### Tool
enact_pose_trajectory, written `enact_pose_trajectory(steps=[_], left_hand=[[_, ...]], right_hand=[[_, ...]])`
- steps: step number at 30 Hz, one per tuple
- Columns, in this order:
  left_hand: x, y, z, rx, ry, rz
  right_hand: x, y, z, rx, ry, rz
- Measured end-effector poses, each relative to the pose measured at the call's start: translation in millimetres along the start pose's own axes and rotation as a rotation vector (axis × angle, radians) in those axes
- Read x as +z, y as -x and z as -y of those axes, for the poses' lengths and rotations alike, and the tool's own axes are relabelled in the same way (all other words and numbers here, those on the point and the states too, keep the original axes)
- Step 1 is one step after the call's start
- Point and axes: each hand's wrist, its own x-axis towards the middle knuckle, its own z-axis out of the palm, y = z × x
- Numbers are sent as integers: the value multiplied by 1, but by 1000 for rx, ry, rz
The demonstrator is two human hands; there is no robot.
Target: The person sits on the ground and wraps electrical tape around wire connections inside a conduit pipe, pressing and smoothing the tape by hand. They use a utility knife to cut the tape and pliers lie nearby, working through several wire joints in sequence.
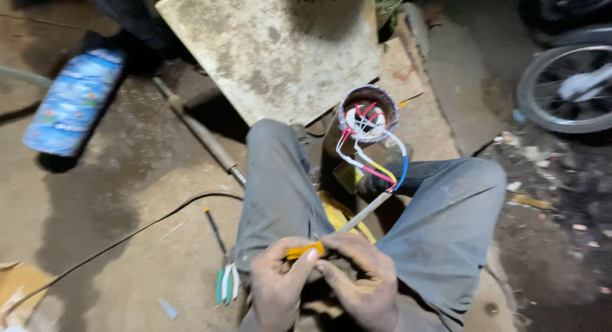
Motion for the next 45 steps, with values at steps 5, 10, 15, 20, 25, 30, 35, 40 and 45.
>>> enact_pose_trajectory(steps=[5, 10, 15, 20, 25, 30, 35, 40, 45], left_hand=[[27, 16, -8, 29, 89, 162], [43, 22, -13, 79, -15, 184], [41, 11, -19, 314, -406, 302], [23, -17, -18, 48, -385, 526], [18, -86, 3, 124, -210, 470], [46, -184, 27, -279, 299, 172], [77, -220, 19, -159, 310, 145], [95, -229, 11, 335, -382, 160], [91, -234, 15, 664, -583, 280]], right_hand=[[-36, 8, 0, 50, -98, -16], [-55, 10, -4, 269, -319, 30], [-65, 7, -10, 297, -301, 50], [-72, -11, -11, 226, -188, 147], [-69, -58, -14, -10, 149, -70], [-51, -117, -37, -246, 706, 60], [-60, -145, -80, 46, 436, 38], [-90, -152, -130, 545, 155, 86], [-106, -149, -164, 799, -269, -8]])
